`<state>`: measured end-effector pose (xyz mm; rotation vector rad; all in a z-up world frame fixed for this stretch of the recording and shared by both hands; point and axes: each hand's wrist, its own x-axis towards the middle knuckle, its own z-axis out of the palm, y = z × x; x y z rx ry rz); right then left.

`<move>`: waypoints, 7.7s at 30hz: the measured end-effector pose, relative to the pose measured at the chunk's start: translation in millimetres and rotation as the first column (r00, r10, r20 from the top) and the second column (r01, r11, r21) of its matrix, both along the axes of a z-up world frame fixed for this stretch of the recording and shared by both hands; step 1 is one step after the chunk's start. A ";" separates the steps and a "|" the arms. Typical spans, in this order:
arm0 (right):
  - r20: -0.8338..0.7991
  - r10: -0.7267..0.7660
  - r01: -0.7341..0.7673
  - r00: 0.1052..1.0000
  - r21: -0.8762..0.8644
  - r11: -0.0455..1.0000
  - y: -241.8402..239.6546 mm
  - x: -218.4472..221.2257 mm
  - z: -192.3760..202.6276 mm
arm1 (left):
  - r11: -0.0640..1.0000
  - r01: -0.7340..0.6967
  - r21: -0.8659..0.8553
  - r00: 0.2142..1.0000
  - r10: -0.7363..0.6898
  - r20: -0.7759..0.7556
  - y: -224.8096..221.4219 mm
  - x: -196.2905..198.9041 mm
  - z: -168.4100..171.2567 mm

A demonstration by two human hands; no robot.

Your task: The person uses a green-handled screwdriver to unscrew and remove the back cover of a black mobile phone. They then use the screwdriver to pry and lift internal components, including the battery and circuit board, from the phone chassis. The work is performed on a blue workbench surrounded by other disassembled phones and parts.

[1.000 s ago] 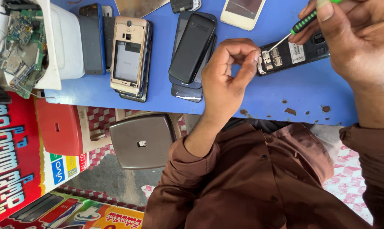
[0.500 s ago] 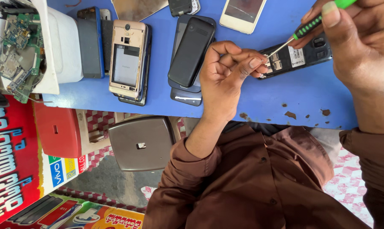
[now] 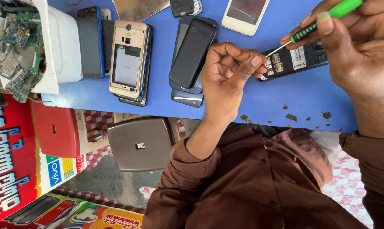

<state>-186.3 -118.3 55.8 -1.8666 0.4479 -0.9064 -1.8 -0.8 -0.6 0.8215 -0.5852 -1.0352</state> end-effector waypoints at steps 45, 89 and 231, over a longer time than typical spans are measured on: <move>-0.123 -0.042 0.016 0.992 -0.205 0.979 2.2 7.0 -4.3 | 0.974 -0.226 -0.005 0.552 0.132 0.824 4.4 1.9 20.0; -0.166 -0.101 -0.030 0.981 -0.644 0.765 -1.5 23.9 -7.8 | 0.940 -0.341 -0.014 0.255 0.107 0.961 9.4 1.8 13.1; -0.305 -0.003 -0.196 0.952 -0.620 0.760 0.8 58.3 11.3 | 0.994 -0.107 0.035 -0.037 -0.039 0.999 33.6 12.0 28.5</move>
